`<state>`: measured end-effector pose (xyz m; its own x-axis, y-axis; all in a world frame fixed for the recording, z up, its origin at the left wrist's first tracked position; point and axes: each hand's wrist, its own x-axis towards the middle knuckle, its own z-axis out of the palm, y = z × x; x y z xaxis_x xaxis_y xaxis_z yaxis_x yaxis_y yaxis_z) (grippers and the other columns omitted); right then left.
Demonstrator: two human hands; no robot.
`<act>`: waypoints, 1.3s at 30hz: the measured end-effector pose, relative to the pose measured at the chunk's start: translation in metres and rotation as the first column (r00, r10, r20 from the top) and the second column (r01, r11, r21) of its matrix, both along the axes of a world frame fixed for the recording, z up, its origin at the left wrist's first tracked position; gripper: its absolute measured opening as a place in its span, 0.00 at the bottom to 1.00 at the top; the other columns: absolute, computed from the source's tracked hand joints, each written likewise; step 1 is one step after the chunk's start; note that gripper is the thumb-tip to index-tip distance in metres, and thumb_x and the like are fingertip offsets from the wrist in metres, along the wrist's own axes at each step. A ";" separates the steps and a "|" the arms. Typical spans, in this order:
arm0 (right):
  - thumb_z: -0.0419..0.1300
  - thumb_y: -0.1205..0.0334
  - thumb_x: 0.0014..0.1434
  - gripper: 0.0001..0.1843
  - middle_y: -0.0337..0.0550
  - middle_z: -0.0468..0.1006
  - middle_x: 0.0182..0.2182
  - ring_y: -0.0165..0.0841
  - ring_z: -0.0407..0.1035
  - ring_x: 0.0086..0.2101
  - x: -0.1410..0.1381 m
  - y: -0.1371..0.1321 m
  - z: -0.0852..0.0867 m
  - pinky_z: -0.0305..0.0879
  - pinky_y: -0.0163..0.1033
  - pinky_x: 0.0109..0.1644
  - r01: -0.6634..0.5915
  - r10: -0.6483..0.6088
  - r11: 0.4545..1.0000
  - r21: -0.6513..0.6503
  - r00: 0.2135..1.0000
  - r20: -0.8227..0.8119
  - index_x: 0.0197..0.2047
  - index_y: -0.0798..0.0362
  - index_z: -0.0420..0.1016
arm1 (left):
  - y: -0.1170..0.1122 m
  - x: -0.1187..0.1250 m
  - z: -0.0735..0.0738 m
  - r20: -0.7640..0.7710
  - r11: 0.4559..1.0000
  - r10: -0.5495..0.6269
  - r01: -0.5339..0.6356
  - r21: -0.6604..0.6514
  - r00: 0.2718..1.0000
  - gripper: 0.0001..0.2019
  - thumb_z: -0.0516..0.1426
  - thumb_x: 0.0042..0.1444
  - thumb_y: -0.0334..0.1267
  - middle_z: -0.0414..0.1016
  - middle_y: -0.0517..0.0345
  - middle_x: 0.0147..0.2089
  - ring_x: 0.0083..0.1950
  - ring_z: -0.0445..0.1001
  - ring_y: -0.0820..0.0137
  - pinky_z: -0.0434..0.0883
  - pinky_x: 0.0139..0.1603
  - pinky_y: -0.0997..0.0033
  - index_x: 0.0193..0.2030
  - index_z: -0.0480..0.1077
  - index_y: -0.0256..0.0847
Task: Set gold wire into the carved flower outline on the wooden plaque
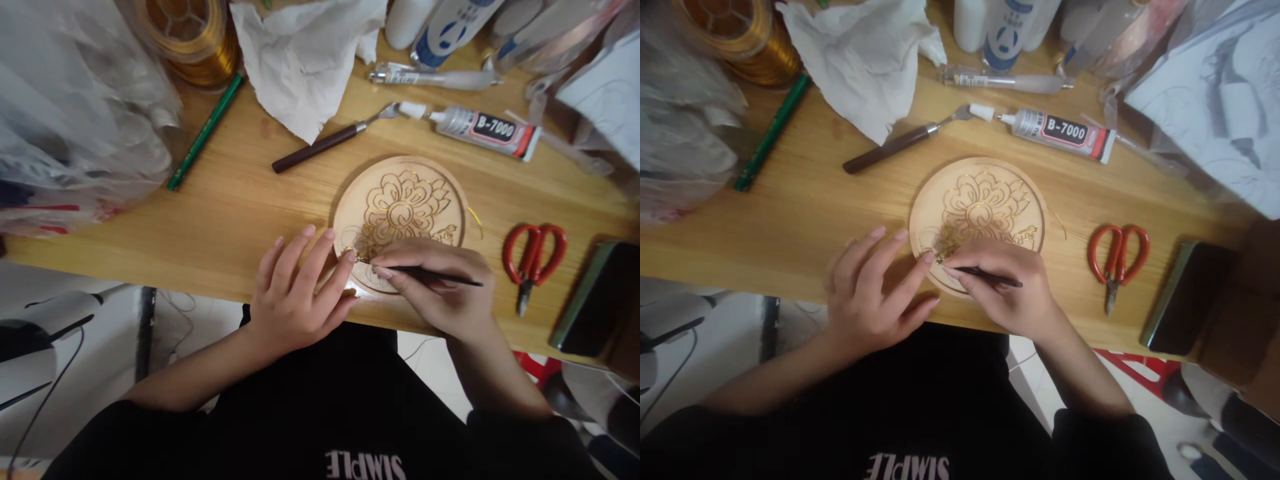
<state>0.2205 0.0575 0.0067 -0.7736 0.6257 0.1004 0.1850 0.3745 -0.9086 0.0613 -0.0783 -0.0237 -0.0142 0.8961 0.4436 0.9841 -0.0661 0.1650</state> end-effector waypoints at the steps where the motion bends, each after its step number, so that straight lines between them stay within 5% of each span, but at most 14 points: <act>1: 0.65 0.75 0.54 0.11 0.42 0.82 0.34 0.28 0.77 0.35 0.000 0.000 0.000 0.73 0.32 0.41 -0.004 0.004 1.000 0.002 1.000 -0.005 0.39 0.53 0.79 | 0.000 0.000 0.000 -0.002 1.000 0.000 0.000 0.001 1.000 0.24 0.55 0.59 0.53 0.72 0.42 0.58 0.61 0.67 0.52 0.63 0.62 0.53 0.56 0.72 0.39; 29: 0.63 0.74 0.57 0.13 0.40 0.82 0.37 0.30 0.77 0.39 0.002 0.009 0.003 0.73 0.36 0.45 -0.133 0.129 0.986 0.101 0.991 0.043 0.44 0.50 0.77 | 0.002 0.001 -0.001 0.033 0.999 0.016 -0.017 0.027 0.999 0.24 0.57 0.57 0.52 0.73 0.43 0.57 0.61 0.68 0.53 0.62 0.62 0.54 0.55 0.73 0.41; 39: 0.64 0.72 0.57 0.08 0.40 0.83 0.36 0.28 0.77 0.37 -0.002 0.009 0.002 0.74 0.33 0.43 -0.057 0.055 0.996 0.066 0.998 0.043 0.40 0.51 0.78 | 0.002 -0.001 0.001 0.015 1.000 -0.003 0.003 0.014 1.000 0.25 0.59 0.54 0.52 0.72 0.40 0.56 0.60 0.68 0.50 0.64 0.60 0.52 0.54 0.74 0.39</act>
<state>0.2185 0.0660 0.0086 -0.8115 0.5742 0.1084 0.1983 0.4451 -0.8732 0.0607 -0.0764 -0.0227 -0.0186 0.8898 0.4560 0.9812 -0.0713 0.1792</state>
